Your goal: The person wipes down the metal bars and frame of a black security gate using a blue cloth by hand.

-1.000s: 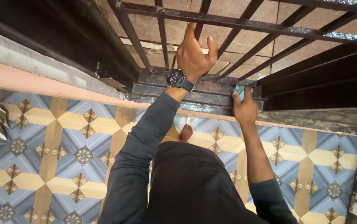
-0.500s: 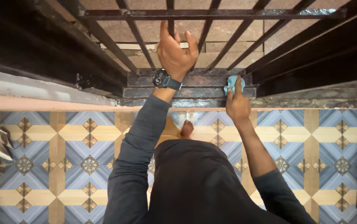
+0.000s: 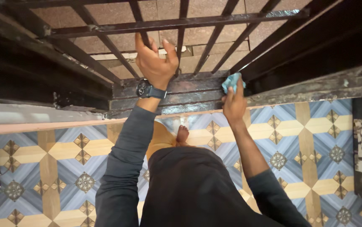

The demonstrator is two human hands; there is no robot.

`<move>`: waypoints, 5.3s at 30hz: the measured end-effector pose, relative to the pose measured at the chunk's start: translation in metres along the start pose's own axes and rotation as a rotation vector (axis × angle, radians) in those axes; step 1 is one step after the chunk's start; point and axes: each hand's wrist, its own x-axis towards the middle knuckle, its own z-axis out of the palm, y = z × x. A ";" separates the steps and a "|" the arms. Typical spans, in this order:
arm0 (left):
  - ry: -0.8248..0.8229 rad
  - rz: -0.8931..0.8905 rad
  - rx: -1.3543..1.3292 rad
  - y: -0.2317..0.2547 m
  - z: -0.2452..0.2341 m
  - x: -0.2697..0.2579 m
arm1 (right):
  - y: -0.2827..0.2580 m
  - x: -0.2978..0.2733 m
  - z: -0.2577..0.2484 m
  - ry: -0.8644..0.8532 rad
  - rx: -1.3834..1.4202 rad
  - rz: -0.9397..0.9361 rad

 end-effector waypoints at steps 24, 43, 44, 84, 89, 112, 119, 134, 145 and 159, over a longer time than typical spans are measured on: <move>-0.058 -0.080 -0.055 0.001 -0.002 -0.004 | 0.010 0.045 -0.030 -0.538 0.388 0.540; -0.029 -0.035 0.014 0.003 0.001 -0.003 | 0.022 0.048 -0.012 -0.423 1.023 0.745; -0.026 -0.028 0.024 0.002 0.000 -0.003 | 0.026 0.056 -0.008 -0.388 0.983 0.772; 0.008 -0.011 -0.031 -0.004 0.004 -0.002 | 0.000 0.005 -0.030 -0.025 -0.099 -0.112; 0.015 -0.009 -0.051 -0.005 0.006 0.000 | -0.001 0.013 -0.027 0.034 -0.327 0.043; 0.046 -0.122 -0.056 0.004 0.006 -0.001 | -0.026 -0.019 0.075 -0.324 -0.244 -0.285; 0.091 -0.022 -0.028 -0.002 0.010 0.000 | 0.010 0.003 0.033 0.012 -0.349 -0.231; -0.022 -0.059 -0.140 0.008 -0.010 0.001 | -0.031 -0.039 0.126 -0.457 -0.253 -0.113; 0.012 -0.040 -0.170 -0.005 0.002 0.004 | -0.039 -0.017 0.104 -0.107 -0.335 0.236; -0.630 0.080 0.050 -0.016 -0.116 -0.082 | -0.066 -0.043 0.105 -0.590 0.676 0.106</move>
